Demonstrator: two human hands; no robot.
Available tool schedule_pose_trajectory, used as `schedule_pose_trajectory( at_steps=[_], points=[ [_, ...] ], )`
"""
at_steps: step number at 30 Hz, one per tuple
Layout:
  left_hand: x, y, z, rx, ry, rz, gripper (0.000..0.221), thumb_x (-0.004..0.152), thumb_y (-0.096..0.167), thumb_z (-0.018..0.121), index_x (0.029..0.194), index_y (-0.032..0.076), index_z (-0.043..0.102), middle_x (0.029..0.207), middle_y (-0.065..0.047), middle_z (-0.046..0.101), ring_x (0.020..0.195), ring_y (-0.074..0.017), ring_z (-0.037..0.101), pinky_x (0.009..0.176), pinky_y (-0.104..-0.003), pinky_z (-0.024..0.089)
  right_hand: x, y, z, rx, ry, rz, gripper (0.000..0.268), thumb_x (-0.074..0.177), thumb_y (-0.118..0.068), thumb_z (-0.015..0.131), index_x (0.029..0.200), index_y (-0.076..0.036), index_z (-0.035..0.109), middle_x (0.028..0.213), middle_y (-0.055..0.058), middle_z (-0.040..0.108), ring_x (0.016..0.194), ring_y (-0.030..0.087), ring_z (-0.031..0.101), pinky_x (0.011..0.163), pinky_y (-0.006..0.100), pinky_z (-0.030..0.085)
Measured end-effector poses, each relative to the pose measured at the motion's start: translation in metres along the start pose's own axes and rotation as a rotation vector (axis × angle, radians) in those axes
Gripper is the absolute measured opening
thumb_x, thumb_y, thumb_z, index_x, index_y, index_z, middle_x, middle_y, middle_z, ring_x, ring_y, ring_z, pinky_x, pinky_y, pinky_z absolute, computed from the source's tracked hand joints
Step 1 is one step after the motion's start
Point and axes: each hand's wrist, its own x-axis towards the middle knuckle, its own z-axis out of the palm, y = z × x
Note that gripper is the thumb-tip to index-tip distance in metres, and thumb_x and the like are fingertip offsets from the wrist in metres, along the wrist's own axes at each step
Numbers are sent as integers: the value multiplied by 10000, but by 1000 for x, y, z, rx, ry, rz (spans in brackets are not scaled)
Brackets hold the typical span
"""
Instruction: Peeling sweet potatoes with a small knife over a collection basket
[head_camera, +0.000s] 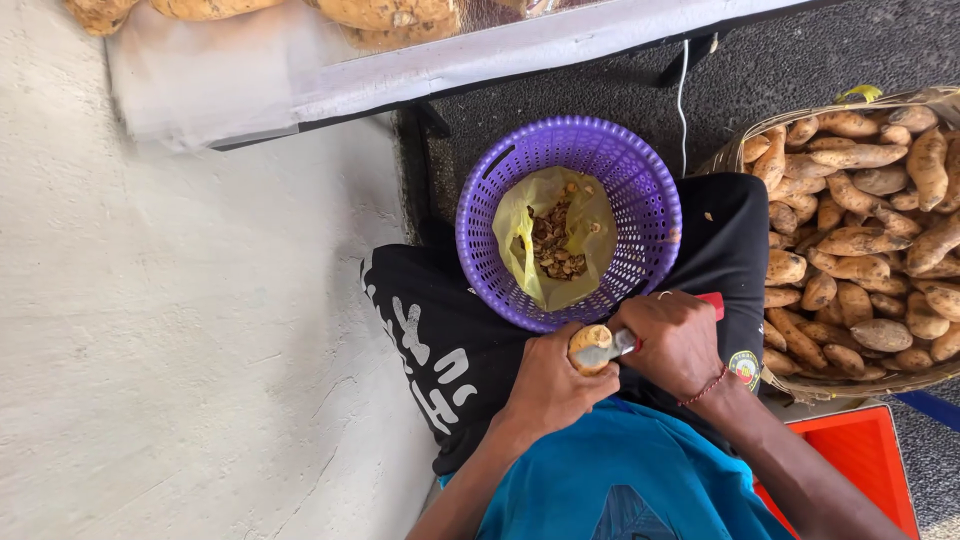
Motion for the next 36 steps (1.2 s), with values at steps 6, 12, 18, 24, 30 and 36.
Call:
schedule_pose_trajectory(
  at_steps=[6, 12, 18, 24, 30, 36],
  points=[
    [-19, 28, -5, 138, -95, -11, 237, 779, 251, 760, 792, 146, 548, 633, 61, 537, 555, -98, 506, 581, -307, 496, -43, 84, 47, -251, -65, 247, 152, 669, -249, 657, 595, -211, 530, 513, 37, 532, 518, 328, 569, 487, 445, 391],
    [-1, -10, 8, 165, 106, 39, 288, 667, 311, 785, 737, 95, 609, 535, -107, 610, 549, -325, 697, 551, -406, 535, -32, 32, 15, -9, -128, 316, 120, 595, -276, 721, 603, -268, 601, 509, -31, 552, 593, 258, 646, 580, 354, 499],
    [3, -3, 3, 112, 35, 6, 327, 652, 309, 802, 761, 61, 619, 518, -139, 620, 502, -297, 690, 500, -368, 537, -23, 7, 11, 56, 6, -18, 207, 634, -217, 716, 580, -237, 517, 513, -22, 506, 537, 239, 607, 528, 357, 490],
    [-1, -6, 5, 84, 49, 11, 321, 646, 296, 816, 773, 61, 638, 526, -135, 626, 509, -294, 693, 503, -366, 543, -21, 8, 11, 68, 26, -108, 218, 643, -213, 723, 595, -210, 510, 530, 5, 496, 522, 268, 588, 510, 389, 475],
    [-5, -6, 9, 169, 91, 54, 310, 647, 319, 809, 766, 75, 659, 548, -130, 627, 575, -352, 705, 545, -412, 539, -17, -1, 5, 70, 26, -58, 253, 667, -195, 704, 573, -193, 469, 506, 15, 474, 500, 289, 573, 497, 381, 459],
    [-20, 8, 9, 92, 38, 56, 223, 642, 263, 794, 718, 124, 638, 543, -71, 615, 551, -237, 695, 565, -356, 543, -34, 63, 28, -55, -78, 202, 191, 619, -237, 707, 567, -196, 529, 494, 12, 492, 525, 286, 589, 537, 376, 463]
  ],
)
